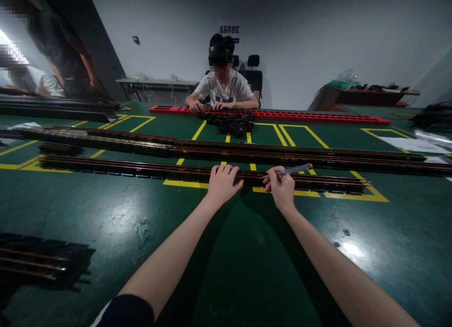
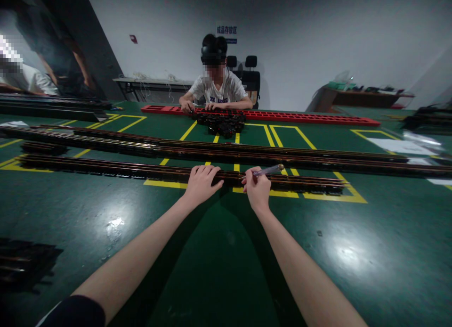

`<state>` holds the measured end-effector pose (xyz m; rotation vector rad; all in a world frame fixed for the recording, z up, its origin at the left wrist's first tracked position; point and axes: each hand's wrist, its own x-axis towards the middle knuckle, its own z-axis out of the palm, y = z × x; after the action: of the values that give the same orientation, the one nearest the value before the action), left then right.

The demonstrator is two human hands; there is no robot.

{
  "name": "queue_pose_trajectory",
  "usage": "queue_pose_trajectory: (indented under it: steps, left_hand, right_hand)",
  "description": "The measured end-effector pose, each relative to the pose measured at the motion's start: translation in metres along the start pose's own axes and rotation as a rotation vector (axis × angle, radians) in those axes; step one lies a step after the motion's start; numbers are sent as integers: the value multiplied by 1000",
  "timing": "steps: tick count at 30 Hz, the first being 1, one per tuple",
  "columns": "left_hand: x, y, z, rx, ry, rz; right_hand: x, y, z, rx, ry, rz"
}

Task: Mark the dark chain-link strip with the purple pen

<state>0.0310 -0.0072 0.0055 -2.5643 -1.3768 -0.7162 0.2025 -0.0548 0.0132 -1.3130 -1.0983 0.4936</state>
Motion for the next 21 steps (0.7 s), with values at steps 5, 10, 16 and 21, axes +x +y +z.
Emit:
queue_pose_trajectory:
  steps: [5,10,16,21]
  left_hand:
    - [0,0,0,9,-2,-3]
    - [0,2,-2,22,-17,-9]
    - [0,2,-3,31,-22,-12]
    - [1,2,-3,32,-20,-13]
  right_hand:
    - [2,3,0,37,-19,36]
    - [1,7,2,-14,-35,-19]
    - [0,1,2,8,41,10]
    - [0,-2,2,7,49,19]
